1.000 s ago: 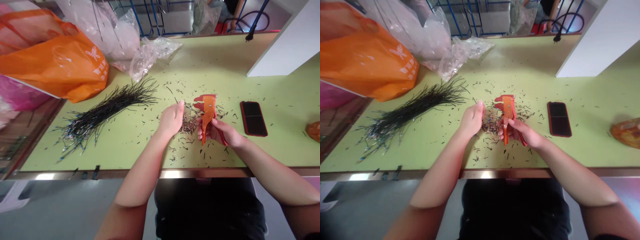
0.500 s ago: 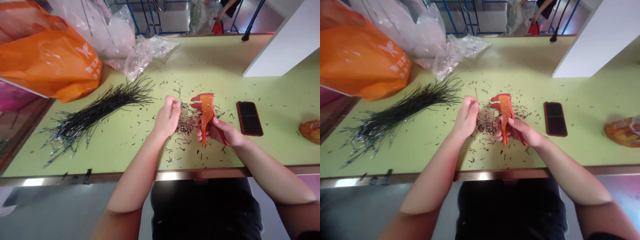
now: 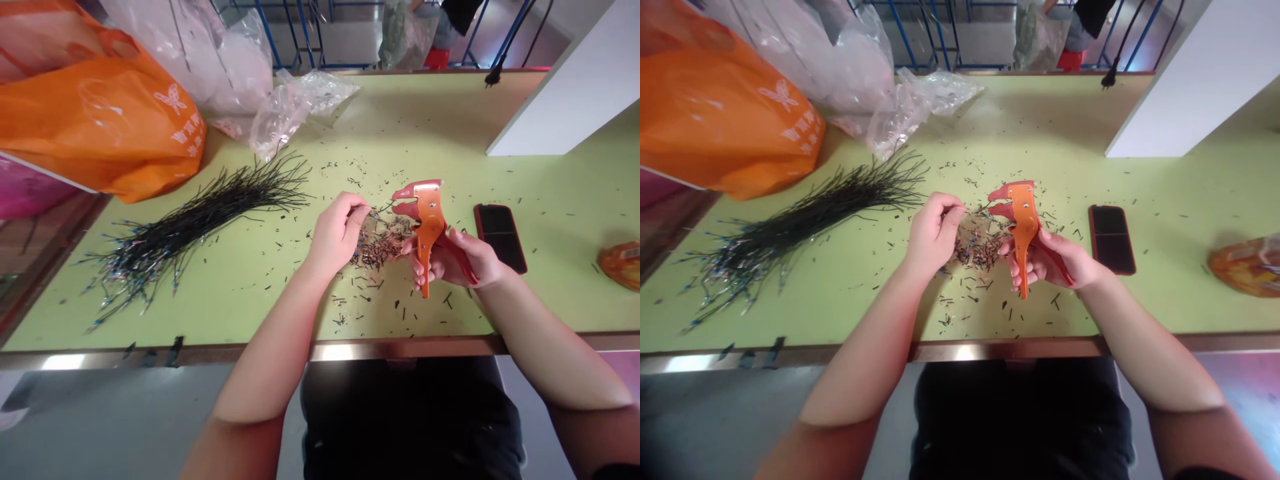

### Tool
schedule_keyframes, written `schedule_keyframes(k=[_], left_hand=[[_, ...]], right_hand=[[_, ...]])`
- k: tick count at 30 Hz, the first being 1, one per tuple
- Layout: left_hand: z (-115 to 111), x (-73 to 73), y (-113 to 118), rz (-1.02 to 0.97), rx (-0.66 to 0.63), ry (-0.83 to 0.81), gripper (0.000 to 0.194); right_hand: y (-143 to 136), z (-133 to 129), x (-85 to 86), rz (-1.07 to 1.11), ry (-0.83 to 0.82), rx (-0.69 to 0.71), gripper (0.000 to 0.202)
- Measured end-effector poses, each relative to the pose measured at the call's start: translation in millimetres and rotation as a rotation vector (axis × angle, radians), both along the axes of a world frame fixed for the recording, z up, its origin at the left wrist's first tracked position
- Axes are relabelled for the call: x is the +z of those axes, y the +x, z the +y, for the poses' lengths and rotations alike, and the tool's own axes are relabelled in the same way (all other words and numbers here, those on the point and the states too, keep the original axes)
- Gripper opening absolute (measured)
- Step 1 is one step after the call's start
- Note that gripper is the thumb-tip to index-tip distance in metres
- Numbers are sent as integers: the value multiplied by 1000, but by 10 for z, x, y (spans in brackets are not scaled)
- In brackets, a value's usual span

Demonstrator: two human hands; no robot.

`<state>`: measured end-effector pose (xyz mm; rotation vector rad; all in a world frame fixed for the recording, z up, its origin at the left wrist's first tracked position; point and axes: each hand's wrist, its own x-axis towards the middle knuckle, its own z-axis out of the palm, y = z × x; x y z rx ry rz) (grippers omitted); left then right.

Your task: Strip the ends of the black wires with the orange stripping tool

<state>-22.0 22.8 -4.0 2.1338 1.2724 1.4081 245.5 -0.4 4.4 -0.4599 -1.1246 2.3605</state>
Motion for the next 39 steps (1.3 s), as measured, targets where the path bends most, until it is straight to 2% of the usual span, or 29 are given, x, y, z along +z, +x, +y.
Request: schedule_keyframes(k=[7, 10, 17, 25, 31, 36, 39], left_hand=[[-32, -36, 41, -94, -27, -2, 10], [-42, -47, 48, -88, -39, 2, 10], [-55, -43, 45, -82, -31, 12, 11], [5, -82, -16, 258, 89, 106, 28], [61, -111, -53, 91, 154, 87, 22], [30, -76, 3, -5, 130, 40, 18], [35, -80, 2, -58, 48, -7, 24]], right_hand=[[-26, -33, -25, -23, 75, 108, 64], [-61, -51, -23, -45, 75, 94, 62], [-122, -71, -74, -140, 62, -45, 51], [-288, -176, -53, -166, 142, -158, 48], [-365, -357, -27, -123, 284, -324, 43], [-435, -424, -28, 17, 258, -408, 39], [-372, -386, 34, 61, 200, -484, 42]])
